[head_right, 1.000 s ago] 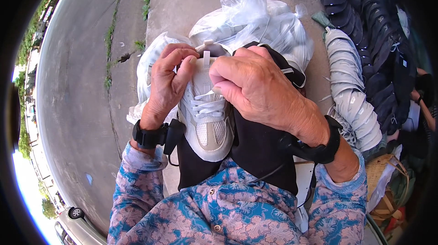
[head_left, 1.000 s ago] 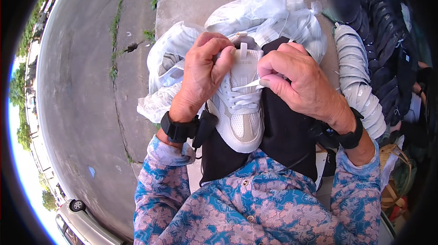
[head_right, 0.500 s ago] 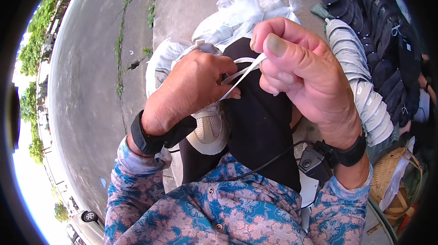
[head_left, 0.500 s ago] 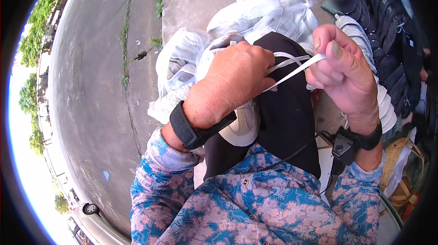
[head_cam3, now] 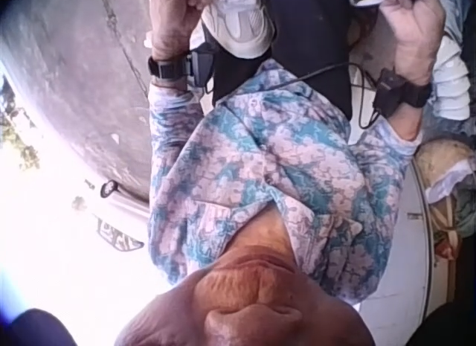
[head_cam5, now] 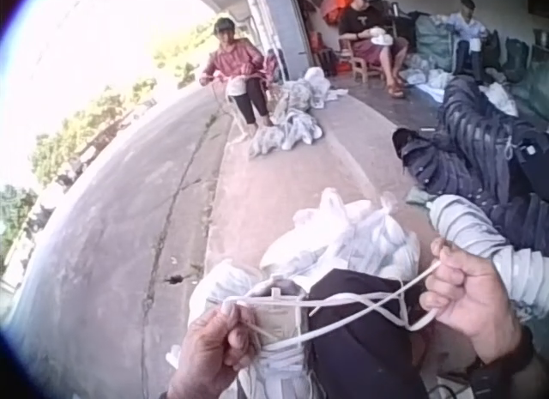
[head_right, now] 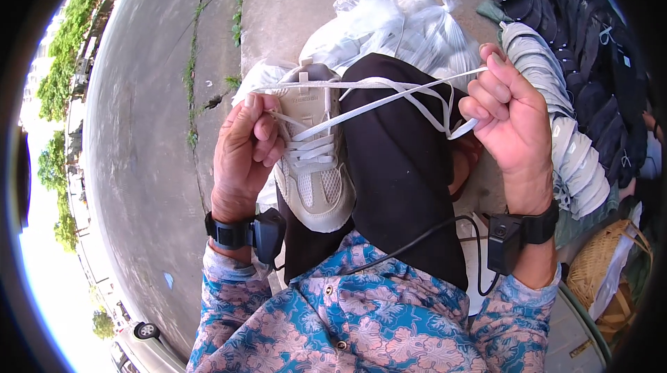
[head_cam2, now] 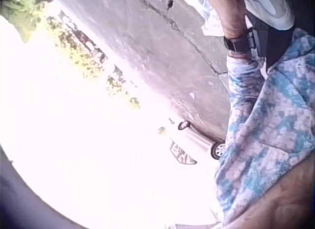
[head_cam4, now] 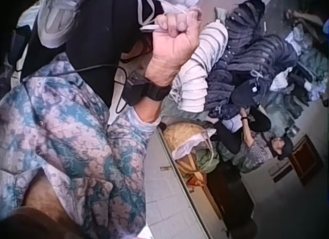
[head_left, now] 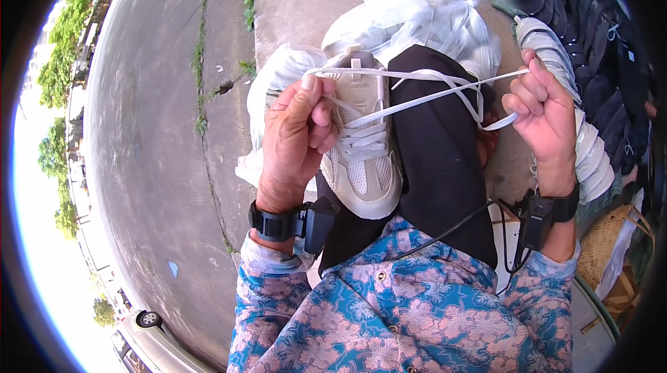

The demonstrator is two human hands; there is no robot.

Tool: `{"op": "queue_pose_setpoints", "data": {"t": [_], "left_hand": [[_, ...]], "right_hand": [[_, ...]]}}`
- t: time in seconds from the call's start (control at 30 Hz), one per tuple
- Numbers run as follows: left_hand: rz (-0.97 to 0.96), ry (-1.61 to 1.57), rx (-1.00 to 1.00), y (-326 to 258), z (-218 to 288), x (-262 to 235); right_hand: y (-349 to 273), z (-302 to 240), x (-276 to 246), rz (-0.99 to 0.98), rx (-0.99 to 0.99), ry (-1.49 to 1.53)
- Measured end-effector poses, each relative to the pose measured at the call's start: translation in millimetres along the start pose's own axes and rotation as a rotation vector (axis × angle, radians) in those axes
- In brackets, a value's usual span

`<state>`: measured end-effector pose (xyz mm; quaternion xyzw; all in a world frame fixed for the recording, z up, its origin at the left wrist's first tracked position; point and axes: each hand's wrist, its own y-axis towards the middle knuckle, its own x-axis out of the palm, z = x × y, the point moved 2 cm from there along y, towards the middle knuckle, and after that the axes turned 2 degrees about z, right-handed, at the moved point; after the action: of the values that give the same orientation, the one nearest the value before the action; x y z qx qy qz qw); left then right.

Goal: Lacing a white sneaker by hand.

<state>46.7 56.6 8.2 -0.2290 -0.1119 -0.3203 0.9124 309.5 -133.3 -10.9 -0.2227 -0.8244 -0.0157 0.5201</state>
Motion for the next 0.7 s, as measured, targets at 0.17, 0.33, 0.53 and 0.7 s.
{"op": "queue_pose_setpoints", "data": {"t": [0.17,0.33,0.53,0.7], "left_hand": [[-0.064,-0.343,0.019,-1.5,-6.1,-15.5],[-0.067,-0.647,0.134,-6.9,12.8,-39.1],[-0.009,-0.703,0.386,-43.5,71.4,-104.8],[0.116,-0.588,0.543,-85.6,119.5,-170.7]], "right_hand": [[-1.1,5.9,-19.0,0.052,-0.002,0.077],[-12.9,-26.4,-41.7,0.069,-0.102,0.141],[-51.5,-119.2,-115.9,0.185,-0.345,0.238],[-115.2,-217.4,-202.2,0.344,-0.515,0.318]]}}
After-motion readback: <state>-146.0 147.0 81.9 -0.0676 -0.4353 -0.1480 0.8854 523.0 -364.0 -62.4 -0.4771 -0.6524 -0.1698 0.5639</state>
